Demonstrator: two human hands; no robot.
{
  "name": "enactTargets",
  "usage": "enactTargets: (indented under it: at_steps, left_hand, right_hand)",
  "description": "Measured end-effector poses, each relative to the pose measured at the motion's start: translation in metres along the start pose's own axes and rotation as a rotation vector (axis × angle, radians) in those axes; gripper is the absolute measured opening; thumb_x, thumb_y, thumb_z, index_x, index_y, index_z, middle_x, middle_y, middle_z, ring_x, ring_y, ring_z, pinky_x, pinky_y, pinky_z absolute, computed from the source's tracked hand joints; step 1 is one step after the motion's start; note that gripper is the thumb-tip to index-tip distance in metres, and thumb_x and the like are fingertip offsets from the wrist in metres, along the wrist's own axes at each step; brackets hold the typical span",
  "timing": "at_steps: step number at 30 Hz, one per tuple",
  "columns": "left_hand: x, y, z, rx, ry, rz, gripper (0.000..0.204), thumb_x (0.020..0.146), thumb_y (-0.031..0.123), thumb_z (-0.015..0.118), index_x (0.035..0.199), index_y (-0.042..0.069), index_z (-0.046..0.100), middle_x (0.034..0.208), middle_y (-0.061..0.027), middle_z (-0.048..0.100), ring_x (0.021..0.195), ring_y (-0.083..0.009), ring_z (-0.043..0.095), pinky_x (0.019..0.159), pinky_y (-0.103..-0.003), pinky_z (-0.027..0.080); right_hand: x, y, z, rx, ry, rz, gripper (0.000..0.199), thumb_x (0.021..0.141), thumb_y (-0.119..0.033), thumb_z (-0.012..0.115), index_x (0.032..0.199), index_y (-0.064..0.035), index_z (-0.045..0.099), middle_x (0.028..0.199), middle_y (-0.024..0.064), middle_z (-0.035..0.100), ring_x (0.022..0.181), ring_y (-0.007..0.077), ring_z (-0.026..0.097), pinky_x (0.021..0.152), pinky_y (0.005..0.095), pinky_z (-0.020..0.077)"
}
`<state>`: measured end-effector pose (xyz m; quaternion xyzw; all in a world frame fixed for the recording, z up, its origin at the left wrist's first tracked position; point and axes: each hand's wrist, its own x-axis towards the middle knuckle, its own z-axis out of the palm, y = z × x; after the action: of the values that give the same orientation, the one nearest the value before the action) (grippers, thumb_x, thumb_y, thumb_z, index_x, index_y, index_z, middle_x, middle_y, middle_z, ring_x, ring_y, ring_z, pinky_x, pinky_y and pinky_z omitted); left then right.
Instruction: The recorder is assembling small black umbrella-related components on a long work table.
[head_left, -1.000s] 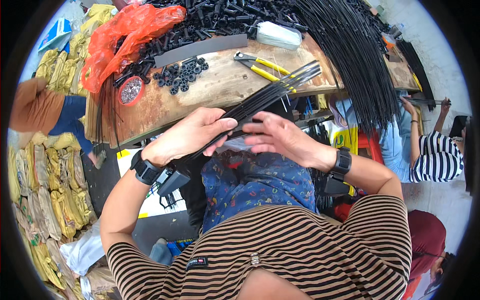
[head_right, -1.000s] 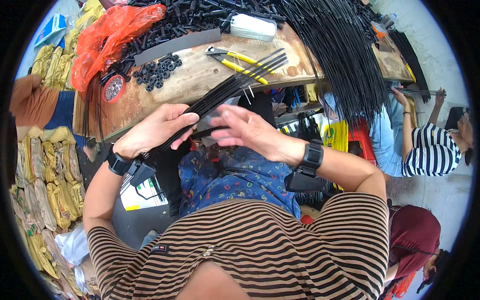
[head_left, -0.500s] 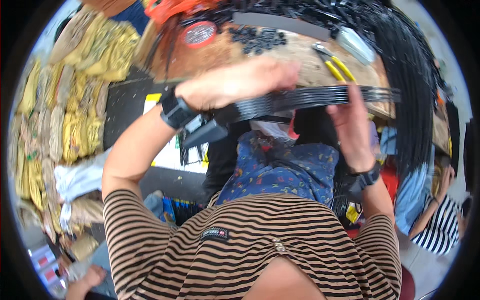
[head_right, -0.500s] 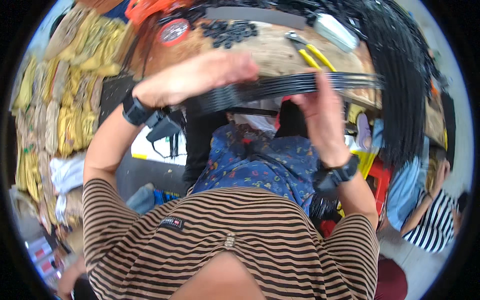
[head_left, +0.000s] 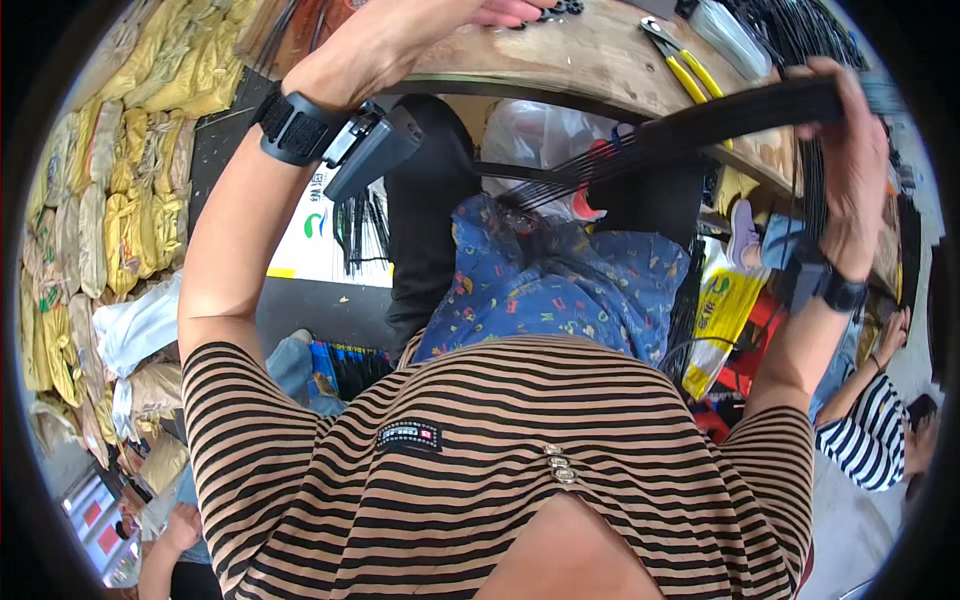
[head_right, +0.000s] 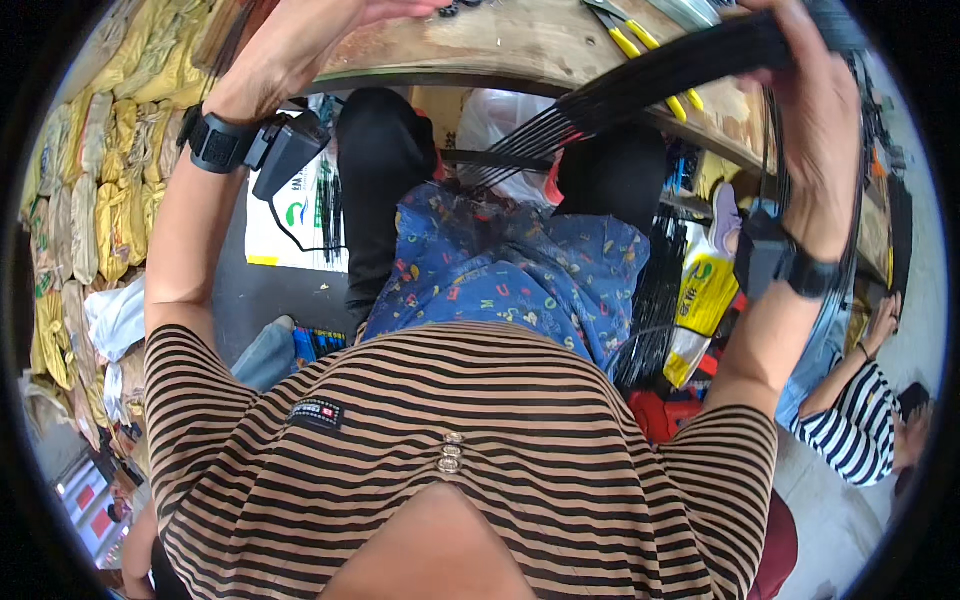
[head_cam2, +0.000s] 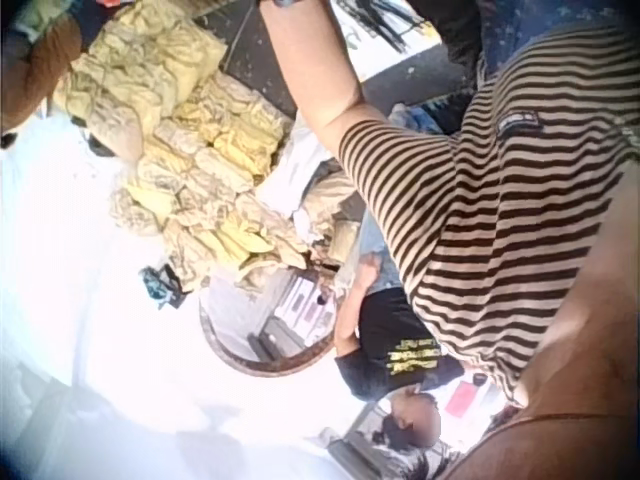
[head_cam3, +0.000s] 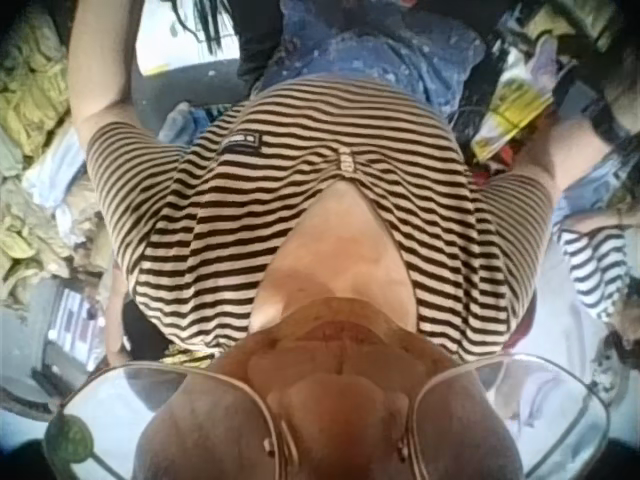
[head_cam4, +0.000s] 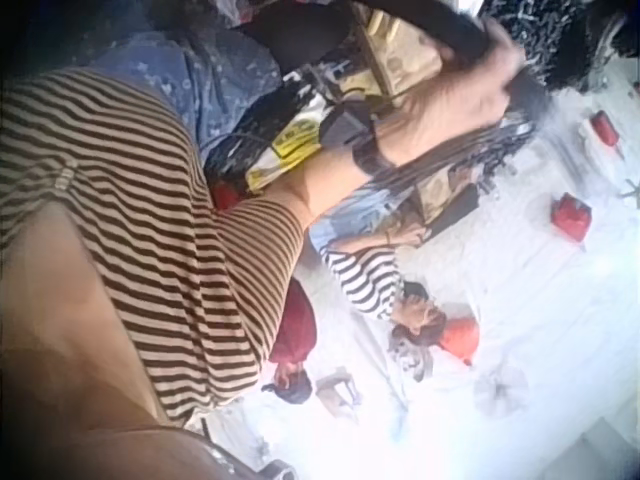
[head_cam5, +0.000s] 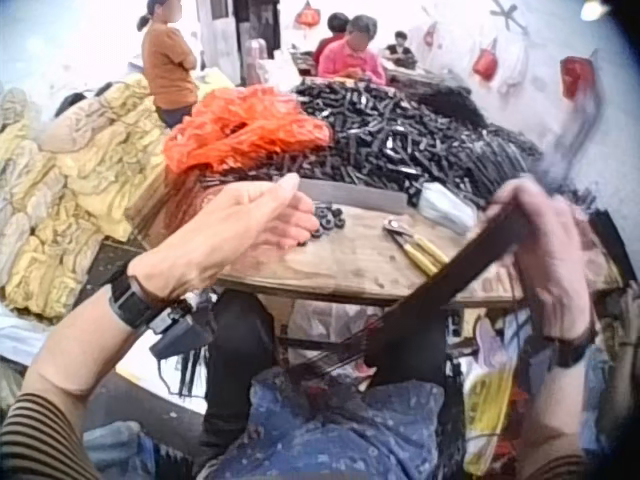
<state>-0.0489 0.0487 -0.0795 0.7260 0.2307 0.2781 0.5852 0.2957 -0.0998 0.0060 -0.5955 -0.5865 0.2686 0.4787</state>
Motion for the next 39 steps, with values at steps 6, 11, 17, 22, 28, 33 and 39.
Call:
enactTargets:
  at_steps: [6, 11, 17, 22, 28, 33, 39]
  left_hand:
    - [0.019, 0.021, 0.041, -0.092, 0.182, 0.046, 0.049, 0.098, 0.039, 0.046, 0.106, -0.007, 0.060, 0.103, -0.0130, 0.066, 0.098, -0.0190, 0.063, 0.088, -0.029, 0.050]
    - [0.010, 0.021, 0.048, -0.383, 0.241, -0.124, 0.052, 0.100, 0.044, 0.039, 0.117, -0.002, 0.055, 0.110, -0.0130, 0.063, 0.102, -0.0210, 0.062, 0.093, -0.032, 0.047]
    - [0.016, 0.027, 0.053, -0.826, 0.140, -0.131, 0.051, 0.098, 0.044, 0.043, 0.118, -0.002, 0.053, 0.106, -0.0123, 0.064, 0.097, -0.0199, 0.061, 0.092, -0.032, 0.047]
    - [0.013, 0.026, 0.063, -1.069, 0.087, -0.156, 0.047, 0.097, 0.041, 0.047, 0.118, 0.000, 0.054, 0.106, -0.0082, 0.063, 0.093, -0.0162, 0.059, 0.090, -0.030, 0.046]
    - [0.011, 0.017, 0.065, -1.017, 0.083, -0.083, 0.043, 0.095, 0.035, 0.053, 0.120, 0.000, 0.052, 0.122, -0.0104, 0.056, 0.111, -0.0173, 0.052, 0.098, -0.031, 0.042]
    - [0.002, 0.023, 0.064, -0.910, 0.070, -0.064, 0.044, 0.095, 0.031, 0.055, 0.124, -0.002, 0.050, 0.125, -0.0138, 0.055, 0.116, -0.0209, 0.052, 0.102, -0.035, 0.040]
    - [-0.001, 0.025, 0.050, -0.791, 0.044, -0.027, 0.057, 0.094, 0.035, 0.056, 0.132, -0.005, 0.042, 0.129, -0.0158, 0.053, 0.117, -0.0229, 0.053, 0.105, -0.037, 0.039]
  right_hand:
    - [0.014, 0.033, 0.091, -0.569, -0.395, -0.571, 0.022, 0.089, -0.020, 0.062, 0.099, -0.0019, 0.068, 0.090, 0.0049, 0.067, 0.064, 0.0113, 0.065, 0.053, 0.0236, 0.0485]
    - [0.005, 0.043, 0.154, 0.178, -0.562, 0.156, 0.032, 0.093, -0.031, 0.059, 0.092, -0.0007, 0.067, 0.073, -0.0020, 0.064, 0.054, 0.0059, 0.056, 0.046, 0.0216, 0.0432]
    - [-0.005, 0.042, 0.157, 0.307, -0.432, 0.139, 0.028, 0.095, -0.030, 0.057, 0.087, -0.0052, 0.068, 0.074, -0.0041, 0.061, 0.066, 0.0029, 0.052, 0.061, 0.0209, 0.0442]
    - [-0.009, 0.042, 0.159, 0.386, -0.449, 0.183, 0.031, 0.097, -0.031, 0.054, 0.091, -0.0039, 0.067, 0.080, -0.0021, 0.064, 0.073, 0.0046, 0.057, 0.068, 0.0219, 0.0471]
    - [-0.016, 0.040, 0.168, 0.681, -0.468, 0.253, 0.033, 0.099, -0.033, 0.047, 0.097, -0.0041, 0.062, 0.080, 0.0032, 0.066, 0.079, 0.0106, 0.064, 0.075, 0.0250, 0.0504]
    - [-0.022, 0.032, 0.174, 0.663, -0.339, 0.212, 0.030, 0.098, -0.031, 0.051, 0.090, -0.0036, 0.061, 0.074, 0.0024, 0.064, 0.069, 0.0094, 0.061, 0.066, 0.0239, 0.0482]
    - [-0.025, 0.035, 0.184, 0.684, -0.339, 0.173, 0.028, 0.098, -0.029, 0.050, 0.091, -0.0031, 0.058, 0.069, 0.0020, 0.061, 0.065, 0.0098, 0.059, 0.065, 0.0244, 0.0472]
